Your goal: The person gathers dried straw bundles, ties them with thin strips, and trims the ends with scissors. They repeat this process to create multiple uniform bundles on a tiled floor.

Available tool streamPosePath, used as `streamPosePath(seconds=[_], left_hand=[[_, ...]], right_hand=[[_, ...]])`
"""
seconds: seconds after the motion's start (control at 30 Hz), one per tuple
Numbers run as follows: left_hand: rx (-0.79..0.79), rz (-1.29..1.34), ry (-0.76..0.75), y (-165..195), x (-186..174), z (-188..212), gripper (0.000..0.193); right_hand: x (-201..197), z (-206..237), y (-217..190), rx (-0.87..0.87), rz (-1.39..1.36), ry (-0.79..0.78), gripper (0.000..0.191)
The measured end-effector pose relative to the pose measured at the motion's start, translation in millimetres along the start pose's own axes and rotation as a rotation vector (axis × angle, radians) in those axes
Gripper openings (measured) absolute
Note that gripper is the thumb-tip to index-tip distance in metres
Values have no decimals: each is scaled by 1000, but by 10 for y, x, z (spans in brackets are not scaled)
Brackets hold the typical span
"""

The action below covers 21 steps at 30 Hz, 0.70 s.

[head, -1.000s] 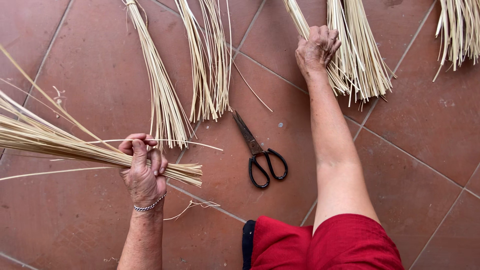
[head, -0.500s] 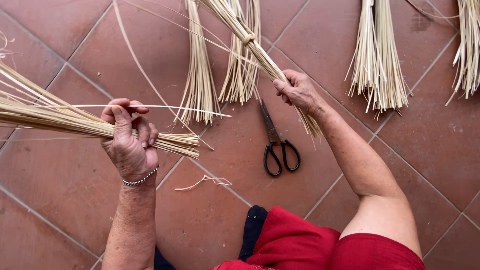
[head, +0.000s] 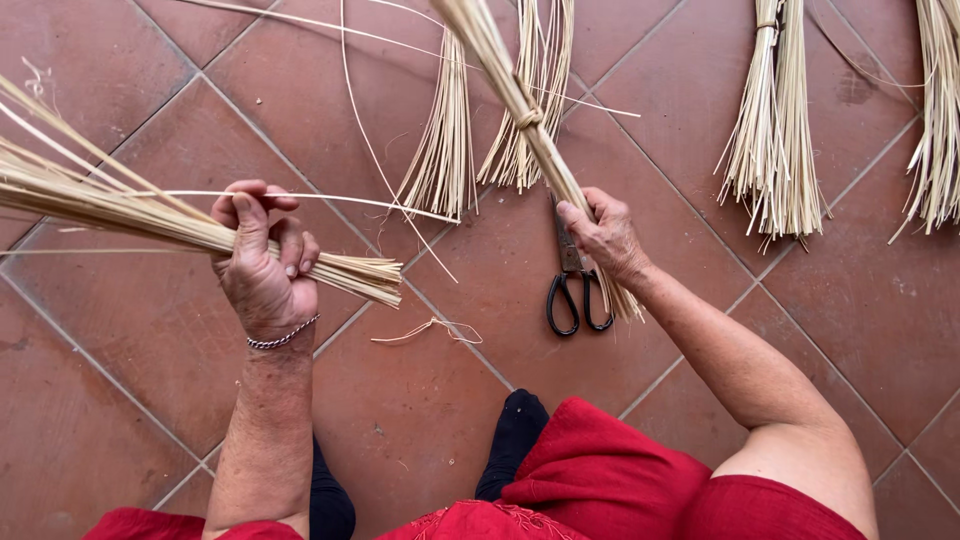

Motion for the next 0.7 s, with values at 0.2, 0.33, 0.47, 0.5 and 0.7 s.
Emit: streamPosePath(seconds=[0.2,0.33,0.47,0.5,0.7], left_hand=[[83,-27,-88,128,189,-161,19],[93,-42,-101,147,205,-190,19],[139,-105,-103,108,195,-192,19],[146,-120,-105,101,188,-196,19],[235,-306,-127,64,189,-166,16]], right_hand=[[351,233,-144,17,-68,-156,30],[444,324,-180,-11,-44,-202,34],[472,383,-192,7,-19,-216,35],[478,393,-200,2,-5,-217,34],[513,416,-258,-64,146,-220,36]])
Point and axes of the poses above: each hand's wrist, its own z-axis away from the middle knuckle, its own x-axis out of the palm, y = z × x, the point moved 2 cm from there along -z, towards the middle knuckle, and after that the axes turned 14 degrees about -y, right-handed, at the moved point
